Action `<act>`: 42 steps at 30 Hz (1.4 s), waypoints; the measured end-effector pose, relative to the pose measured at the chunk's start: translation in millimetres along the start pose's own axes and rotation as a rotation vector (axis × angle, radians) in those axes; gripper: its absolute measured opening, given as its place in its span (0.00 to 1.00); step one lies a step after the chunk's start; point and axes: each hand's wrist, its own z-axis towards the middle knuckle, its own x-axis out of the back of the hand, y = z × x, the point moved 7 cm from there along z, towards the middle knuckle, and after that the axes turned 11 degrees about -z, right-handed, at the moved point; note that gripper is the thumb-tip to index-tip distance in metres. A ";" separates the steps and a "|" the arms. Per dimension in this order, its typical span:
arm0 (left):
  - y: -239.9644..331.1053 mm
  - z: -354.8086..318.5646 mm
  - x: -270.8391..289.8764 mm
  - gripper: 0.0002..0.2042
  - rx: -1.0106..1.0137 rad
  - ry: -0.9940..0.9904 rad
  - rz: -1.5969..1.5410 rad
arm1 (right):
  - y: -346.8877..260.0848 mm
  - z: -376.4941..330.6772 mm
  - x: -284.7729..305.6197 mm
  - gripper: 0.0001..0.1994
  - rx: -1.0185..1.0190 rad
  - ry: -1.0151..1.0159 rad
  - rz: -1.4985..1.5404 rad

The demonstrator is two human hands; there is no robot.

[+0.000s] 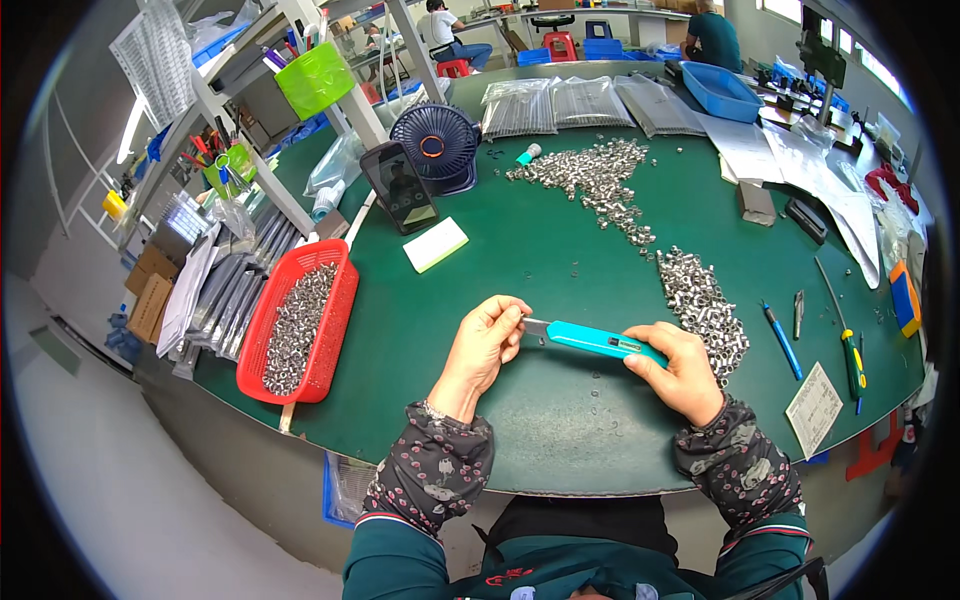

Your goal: Trimming excess material from small metallic components using a utility knife at a workstation.

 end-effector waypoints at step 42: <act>0.8 -1.5 -0.2 0.15 0.011 0.089 0.259 | -11.0 -5.3 6.6 0.12 0.090 0.155 -0.250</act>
